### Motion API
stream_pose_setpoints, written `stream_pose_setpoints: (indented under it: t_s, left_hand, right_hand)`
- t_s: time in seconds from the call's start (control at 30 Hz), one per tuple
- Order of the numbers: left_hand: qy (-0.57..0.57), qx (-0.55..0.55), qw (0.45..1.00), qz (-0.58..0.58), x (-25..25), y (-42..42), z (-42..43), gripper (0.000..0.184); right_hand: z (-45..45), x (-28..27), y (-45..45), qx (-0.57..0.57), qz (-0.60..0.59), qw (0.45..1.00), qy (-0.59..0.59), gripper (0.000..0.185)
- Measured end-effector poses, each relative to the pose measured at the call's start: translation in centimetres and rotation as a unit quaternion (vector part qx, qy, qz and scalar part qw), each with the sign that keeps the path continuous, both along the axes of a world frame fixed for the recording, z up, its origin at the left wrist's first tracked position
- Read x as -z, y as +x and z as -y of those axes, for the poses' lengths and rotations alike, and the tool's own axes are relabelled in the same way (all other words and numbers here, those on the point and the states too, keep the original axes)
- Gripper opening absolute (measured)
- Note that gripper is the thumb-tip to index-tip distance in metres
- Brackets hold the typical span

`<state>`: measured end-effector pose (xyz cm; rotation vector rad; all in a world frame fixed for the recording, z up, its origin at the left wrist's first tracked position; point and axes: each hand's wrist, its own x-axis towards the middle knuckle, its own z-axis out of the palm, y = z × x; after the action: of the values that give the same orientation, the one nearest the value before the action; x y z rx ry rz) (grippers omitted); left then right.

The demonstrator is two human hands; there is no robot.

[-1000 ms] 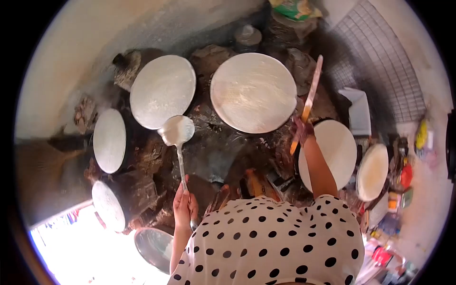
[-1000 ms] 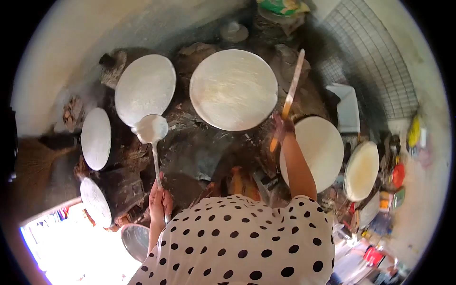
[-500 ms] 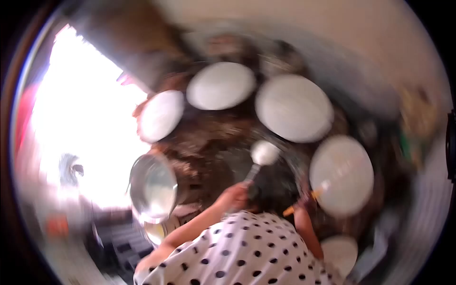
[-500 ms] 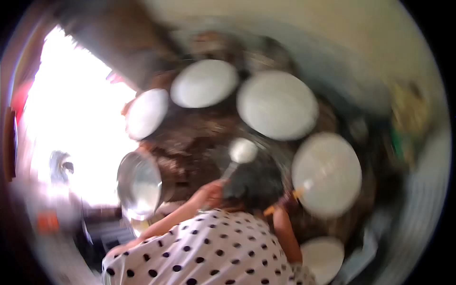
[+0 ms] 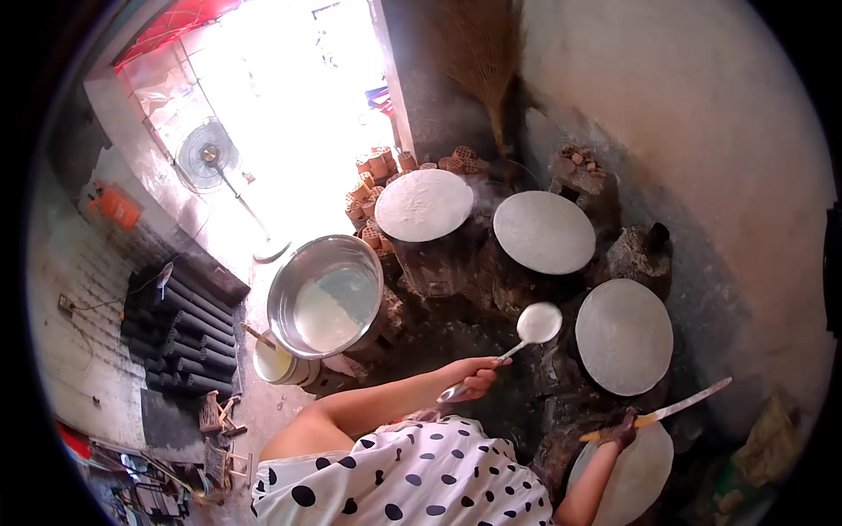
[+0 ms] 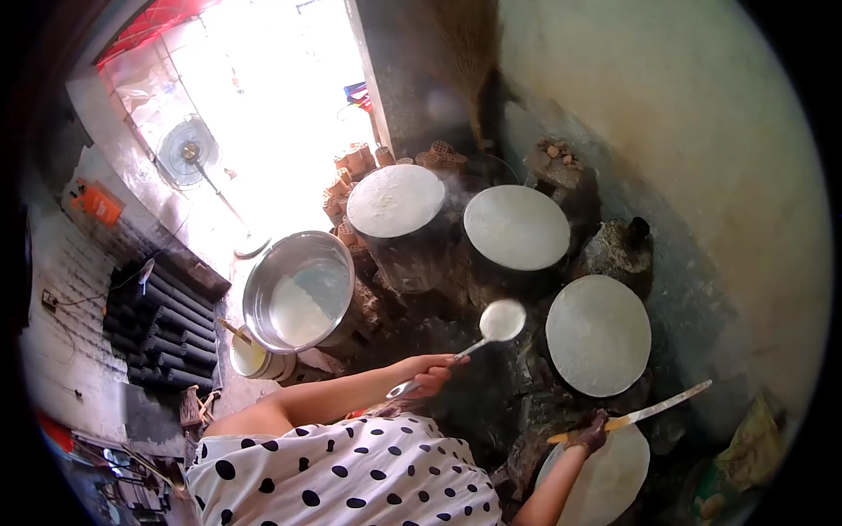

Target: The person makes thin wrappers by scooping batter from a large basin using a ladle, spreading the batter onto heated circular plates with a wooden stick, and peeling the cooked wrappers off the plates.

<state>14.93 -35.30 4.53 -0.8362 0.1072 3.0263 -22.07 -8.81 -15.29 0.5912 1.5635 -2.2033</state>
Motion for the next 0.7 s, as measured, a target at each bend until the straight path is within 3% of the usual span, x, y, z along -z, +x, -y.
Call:
stream_pose_setpoints:
  t_s: [0.03, 0.1, 0.2, 0.27, 0.3, 0.33, 0.37, 0.4, 0.43, 0.5, 0.57, 0.63, 0.7]
  left_hand:
    - [-0.182, 0.025, 0.983, -0.015, -1.3, 0.5, -0.3, 0.033]
    - [-0.478, 0.110, 0.871, 0.012, -4.2, 1.1, -0.8, 0.042]
    - [-0.444, 0.122, 0.887, 0.024, -4.0, -2.4, -2.2, 0.038]
    - [-0.303, 0.130, 0.944, 0.027, -0.8, -5.7, -2.4, 0.033]
    - [-0.410, 0.156, 0.889, 0.133, -1.7, -7.2, -3.0, 0.034]
    - [-0.312, 0.174, 0.932, 0.060, -1.3, -7.0, -2.9, 0.035]
    - [-0.335, 0.215, 0.915, 0.066, -3.6, -7.2, -4.0, 0.036]
    - [-0.354, 0.208, 0.912, 0.005, -2.1, -6.0, -4.5, 0.043]
    - [-0.315, 0.205, 0.926, -0.031, -1.8, -5.5, -5.3, 0.044]
    - [-0.264, 0.224, 0.936, -0.066, -1.1, -5.7, -5.7, 0.044]
    - [-0.069, 0.156, 0.985, -0.007, 0.3, -6.5, -6.3, 0.046]
    - [-0.068, 0.157, 0.985, 0.003, 0.1, -6.8, -6.7, 0.046]
    - [-0.118, 0.140, 0.983, -0.017, -2.3, -7.5, -8.0, 0.045]
  right_hand:
    - [-0.4, -5.8, 4.0, 0.000, -0.051, 0.996, 0.077, 0.031]
    - [-4.5, -4.7, 5.4, 0.014, -0.007, 0.990, 0.137, 0.030]
    - [-8.6, -7.3, 7.4, 0.056, 0.017, 0.980, 0.191, 0.031]
    - [-13.8, -4.5, 6.4, 0.080, -0.015, 0.990, 0.116, 0.029]
    - [-15.9, -4.2, 6.6, 0.071, -0.029, 0.992, 0.103, 0.032]
    - [-18.4, -3.5, 6.3, 0.073, -0.039, 0.992, 0.097, 0.035]
    - [-22.2, -1.8, 6.3, 0.123, -0.038, 0.982, 0.137, 0.034]
    - [-23.0, -4.5, 5.7, 0.141, 0.024, 0.960, 0.240, 0.032]
    - [-23.6, -6.1, 5.5, 0.198, -0.050, 0.968, 0.146, 0.029]
    - [-25.7, -7.7, 5.2, 0.183, -0.063, 0.916, 0.351, 0.029]
    - [-27.8, -7.1, 4.1, 0.146, -0.050, 0.897, 0.413, 0.044]
    - [-30.1, -3.7, 2.2, 0.080, -0.056, 0.873, 0.478, 0.046]
    - [-32.7, -3.7, -2.3, -0.008, -0.011, 0.806, 0.592, 0.046]
